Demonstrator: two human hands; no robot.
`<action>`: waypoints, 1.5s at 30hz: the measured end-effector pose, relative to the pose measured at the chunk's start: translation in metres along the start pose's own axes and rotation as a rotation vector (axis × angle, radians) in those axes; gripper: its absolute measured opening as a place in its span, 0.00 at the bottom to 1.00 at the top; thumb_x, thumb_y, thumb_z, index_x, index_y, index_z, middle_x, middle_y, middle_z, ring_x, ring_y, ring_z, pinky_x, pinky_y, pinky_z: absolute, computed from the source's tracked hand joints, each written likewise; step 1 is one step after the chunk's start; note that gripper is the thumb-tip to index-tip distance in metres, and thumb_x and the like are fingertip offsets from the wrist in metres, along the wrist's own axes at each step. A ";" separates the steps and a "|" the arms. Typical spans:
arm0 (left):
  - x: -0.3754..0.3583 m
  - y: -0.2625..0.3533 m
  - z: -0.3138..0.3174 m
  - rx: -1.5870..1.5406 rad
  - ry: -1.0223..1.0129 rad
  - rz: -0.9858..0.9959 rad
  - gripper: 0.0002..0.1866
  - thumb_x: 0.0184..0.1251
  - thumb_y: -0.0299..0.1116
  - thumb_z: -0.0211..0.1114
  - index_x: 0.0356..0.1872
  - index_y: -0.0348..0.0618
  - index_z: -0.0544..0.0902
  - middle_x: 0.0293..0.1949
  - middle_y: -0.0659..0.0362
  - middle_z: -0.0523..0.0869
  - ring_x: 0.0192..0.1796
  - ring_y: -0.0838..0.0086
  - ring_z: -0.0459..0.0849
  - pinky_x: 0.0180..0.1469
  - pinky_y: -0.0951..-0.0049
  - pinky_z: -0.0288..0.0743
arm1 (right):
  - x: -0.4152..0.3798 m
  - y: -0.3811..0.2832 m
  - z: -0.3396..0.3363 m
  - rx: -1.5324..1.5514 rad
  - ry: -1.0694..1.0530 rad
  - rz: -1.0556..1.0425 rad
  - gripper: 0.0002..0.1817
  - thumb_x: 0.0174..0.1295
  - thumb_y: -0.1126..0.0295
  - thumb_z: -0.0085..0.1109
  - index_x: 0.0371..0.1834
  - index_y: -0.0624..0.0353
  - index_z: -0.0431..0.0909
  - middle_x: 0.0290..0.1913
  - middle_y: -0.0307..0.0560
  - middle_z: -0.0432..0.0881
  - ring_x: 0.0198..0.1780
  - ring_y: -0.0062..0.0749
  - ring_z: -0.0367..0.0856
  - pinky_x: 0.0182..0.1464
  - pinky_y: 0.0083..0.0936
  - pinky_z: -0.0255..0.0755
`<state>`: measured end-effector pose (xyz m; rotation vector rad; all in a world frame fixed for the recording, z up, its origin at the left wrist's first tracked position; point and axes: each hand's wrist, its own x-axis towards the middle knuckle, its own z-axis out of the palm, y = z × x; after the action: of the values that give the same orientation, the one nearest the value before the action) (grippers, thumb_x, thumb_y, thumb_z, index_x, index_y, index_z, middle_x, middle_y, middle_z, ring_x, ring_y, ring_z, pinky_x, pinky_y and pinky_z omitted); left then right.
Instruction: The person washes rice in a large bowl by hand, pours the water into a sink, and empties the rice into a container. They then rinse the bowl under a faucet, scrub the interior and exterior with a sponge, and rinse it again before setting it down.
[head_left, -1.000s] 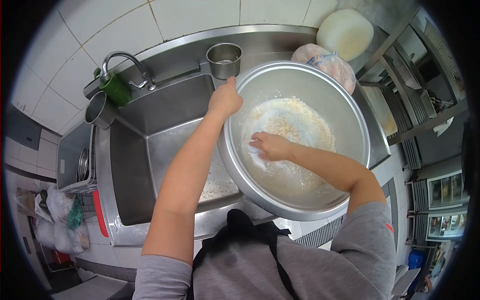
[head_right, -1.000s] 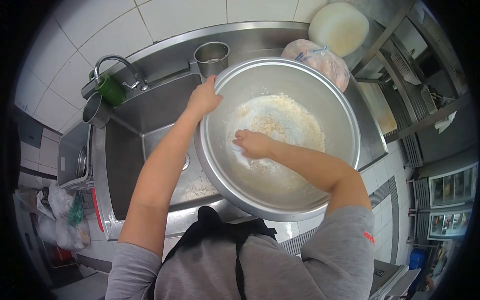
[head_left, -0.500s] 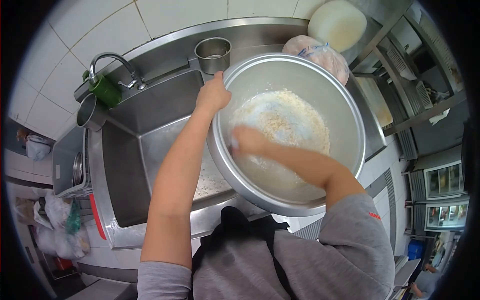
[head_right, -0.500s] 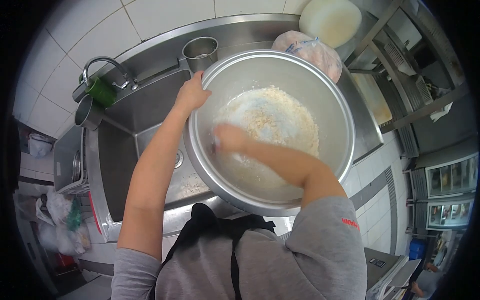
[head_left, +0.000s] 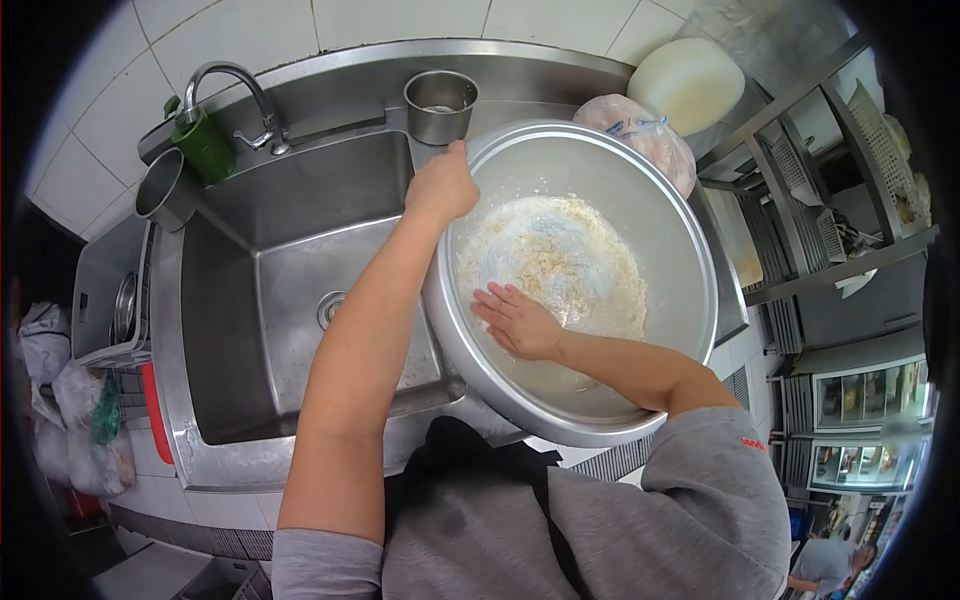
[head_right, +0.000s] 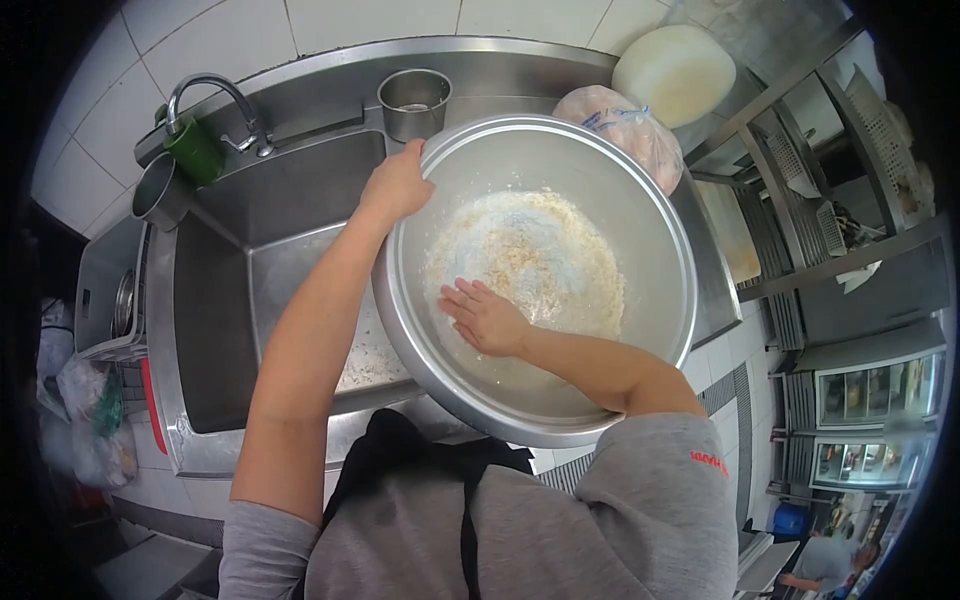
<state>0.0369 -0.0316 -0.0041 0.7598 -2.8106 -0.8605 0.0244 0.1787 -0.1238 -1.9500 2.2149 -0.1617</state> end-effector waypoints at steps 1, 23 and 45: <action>-0.001 0.000 0.000 -0.002 0.007 0.002 0.24 0.49 0.25 0.51 0.53 0.38 0.65 0.45 0.42 0.76 0.48 0.52 0.75 0.50 0.60 0.69 | -0.009 0.003 -0.001 0.016 0.030 -0.136 0.22 0.59 0.67 0.39 0.58 0.62 0.60 0.61 0.53 0.59 0.65 0.43 0.52 0.65 0.35 0.45; -0.003 0.002 -0.003 0.006 0.012 0.031 0.27 0.47 0.25 0.53 0.54 0.38 0.63 0.44 0.43 0.77 0.48 0.54 0.75 0.50 0.62 0.69 | -0.049 0.004 -0.018 0.260 0.052 0.153 0.22 0.59 0.71 0.33 0.58 0.62 0.60 0.62 0.54 0.58 0.64 0.45 0.54 0.65 0.32 0.47; -0.004 0.006 -0.006 -0.002 -0.004 0.011 0.28 0.47 0.25 0.53 0.55 0.39 0.63 0.45 0.43 0.77 0.48 0.53 0.75 0.51 0.62 0.68 | 0.010 0.039 0.000 0.239 0.277 0.504 0.22 0.57 0.70 0.37 0.57 0.63 0.61 0.58 0.55 0.62 0.64 0.43 0.55 0.66 0.33 0.46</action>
<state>0.0393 -0.0283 0.0038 0.7432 -2.8140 -0.8638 -0.0142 0.1740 -0.1323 -1.2647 2.6344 -0.6172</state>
